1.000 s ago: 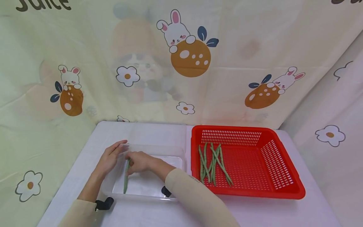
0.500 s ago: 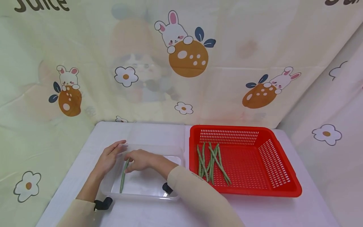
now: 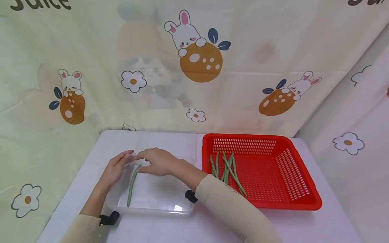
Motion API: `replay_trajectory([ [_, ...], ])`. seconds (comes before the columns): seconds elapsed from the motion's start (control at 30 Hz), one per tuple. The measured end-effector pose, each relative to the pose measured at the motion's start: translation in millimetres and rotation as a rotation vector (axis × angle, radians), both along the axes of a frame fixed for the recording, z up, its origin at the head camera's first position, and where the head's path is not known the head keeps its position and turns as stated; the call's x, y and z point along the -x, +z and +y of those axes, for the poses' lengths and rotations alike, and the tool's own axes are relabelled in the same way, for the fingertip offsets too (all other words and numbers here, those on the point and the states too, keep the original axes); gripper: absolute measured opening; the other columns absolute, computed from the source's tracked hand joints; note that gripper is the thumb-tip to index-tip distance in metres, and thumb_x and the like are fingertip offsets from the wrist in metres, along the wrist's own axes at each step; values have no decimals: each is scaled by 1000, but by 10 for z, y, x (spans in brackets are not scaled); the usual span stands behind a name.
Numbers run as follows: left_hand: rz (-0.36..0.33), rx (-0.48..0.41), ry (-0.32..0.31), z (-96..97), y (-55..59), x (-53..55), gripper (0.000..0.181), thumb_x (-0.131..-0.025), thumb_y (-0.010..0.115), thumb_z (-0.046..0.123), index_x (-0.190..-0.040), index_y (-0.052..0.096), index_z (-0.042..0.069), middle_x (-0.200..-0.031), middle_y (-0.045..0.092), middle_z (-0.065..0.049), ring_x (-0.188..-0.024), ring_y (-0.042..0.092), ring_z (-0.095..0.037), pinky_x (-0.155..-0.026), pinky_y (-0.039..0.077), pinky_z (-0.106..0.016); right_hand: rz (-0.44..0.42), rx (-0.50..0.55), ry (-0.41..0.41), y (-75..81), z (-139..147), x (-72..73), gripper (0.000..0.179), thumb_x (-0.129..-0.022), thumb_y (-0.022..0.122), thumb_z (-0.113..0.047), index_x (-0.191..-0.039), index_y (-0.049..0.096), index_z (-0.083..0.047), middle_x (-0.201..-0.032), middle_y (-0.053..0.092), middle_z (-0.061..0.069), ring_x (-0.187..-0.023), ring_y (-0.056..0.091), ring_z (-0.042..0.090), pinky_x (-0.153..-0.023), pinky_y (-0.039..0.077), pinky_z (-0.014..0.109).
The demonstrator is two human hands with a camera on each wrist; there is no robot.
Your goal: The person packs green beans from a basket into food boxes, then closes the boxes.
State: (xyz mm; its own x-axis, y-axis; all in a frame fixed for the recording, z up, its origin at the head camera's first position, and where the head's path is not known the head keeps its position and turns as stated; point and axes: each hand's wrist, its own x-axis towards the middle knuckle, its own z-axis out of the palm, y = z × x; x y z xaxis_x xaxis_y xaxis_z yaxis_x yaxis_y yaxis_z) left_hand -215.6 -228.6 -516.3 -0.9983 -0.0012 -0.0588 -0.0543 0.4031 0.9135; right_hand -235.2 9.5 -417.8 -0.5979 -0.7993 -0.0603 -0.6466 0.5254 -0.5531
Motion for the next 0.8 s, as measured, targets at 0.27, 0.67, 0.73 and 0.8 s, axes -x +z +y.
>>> replay_trajectory([
  [0.27, -43, -27, 4, 9, -5, -15, 47, -115, 38, 33, -154, 48, 9, -146, 61, -20, -143, 52, -38, -121, 35, -59, 8, -12, -82, 179, 323, 28, 49, -102, 68, -33, -145, 60, -13, -145, 64, 2, -128, 63, 22, -108, 51, 40],
  [0.67, -36, 14, 10, -5, 8, -18, 45, -115, 38, 32, -153, 50, 13, -146, 62, -18, -143, 52, -37, -120, 36, -59, 35, -31, -246, 318, 1089, 138, 50, -99, 71, -35, -145, 60, -16, -143, 63, 1, -130, 61, 25, -101, 56, 41],
  [0.73, -35, 18, 10, -9, 8, -19, 45, -115, 38, 33, -153, 50, 13, -146, 62, -19, -143, 52, -37, -120, 36, -59, 29, -35, -263, 300, 1174, 143, 50, -99, 72, -34, -144, 60, -16, -143, 63, 2, -130, 61, 27, -100, 56, 43],
  [0.8, -37, 20, 8, 0, 10, -16, 45, -115, 38, 33, -153, 50, 13, -146, 62, -19, -144, 52, -37, -121, 35, -59, 28, -39, -274, 276, 1250, 146, 50, -99, 71, -34, -144, 60, -15, -142, 64, 2, -129, 61, 27, -100, 56, 43],
])
